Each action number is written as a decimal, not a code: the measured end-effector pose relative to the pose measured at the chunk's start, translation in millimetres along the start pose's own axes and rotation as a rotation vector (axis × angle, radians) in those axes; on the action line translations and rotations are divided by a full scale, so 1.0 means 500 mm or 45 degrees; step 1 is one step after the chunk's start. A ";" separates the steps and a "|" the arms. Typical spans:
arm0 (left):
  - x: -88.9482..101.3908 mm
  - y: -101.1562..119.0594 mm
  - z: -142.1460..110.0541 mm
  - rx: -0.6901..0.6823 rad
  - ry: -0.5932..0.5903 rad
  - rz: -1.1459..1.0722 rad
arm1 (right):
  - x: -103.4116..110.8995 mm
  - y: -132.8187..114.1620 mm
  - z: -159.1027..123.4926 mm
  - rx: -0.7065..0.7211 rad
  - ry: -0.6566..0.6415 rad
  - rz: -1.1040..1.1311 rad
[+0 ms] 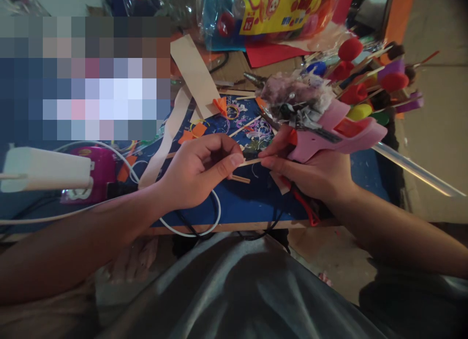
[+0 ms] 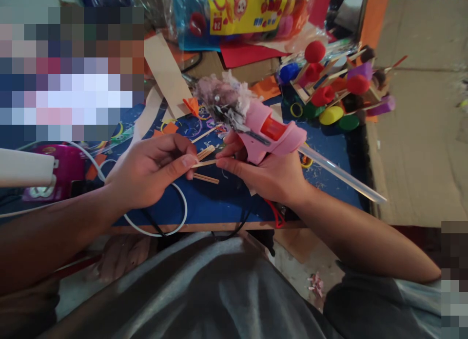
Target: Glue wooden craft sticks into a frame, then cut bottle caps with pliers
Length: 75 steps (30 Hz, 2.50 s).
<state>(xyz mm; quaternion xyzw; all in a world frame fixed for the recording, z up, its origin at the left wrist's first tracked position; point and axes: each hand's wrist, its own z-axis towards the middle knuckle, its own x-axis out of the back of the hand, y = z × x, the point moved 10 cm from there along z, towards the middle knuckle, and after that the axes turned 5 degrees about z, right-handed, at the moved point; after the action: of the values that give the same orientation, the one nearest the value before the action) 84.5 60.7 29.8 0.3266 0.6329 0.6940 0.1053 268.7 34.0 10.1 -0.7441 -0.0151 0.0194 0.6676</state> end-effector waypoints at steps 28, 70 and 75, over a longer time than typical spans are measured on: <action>0.050 -0.029 -0.004 -0.257 0.332 -0.180 | 0.013 -0.022 -0.003 0.147 0.099 -0.061; -0.023 0.037 -0.011 -0.436 -0.032 0.248 | -0.048 -0.005 -0.006 -0.018 -0.300 0.144; -0.009 0.045 -0.012 -0.436 0.031 0.271 | -0.027 -0.007 -0.004 -0.025 -0.168 0.260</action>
<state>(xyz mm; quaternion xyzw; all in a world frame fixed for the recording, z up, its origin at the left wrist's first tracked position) 90.7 49.3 49.9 0.3603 0.4688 0.8027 0.0778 255.3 31.6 14.0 -0.7454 0.0167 0.1359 0.6524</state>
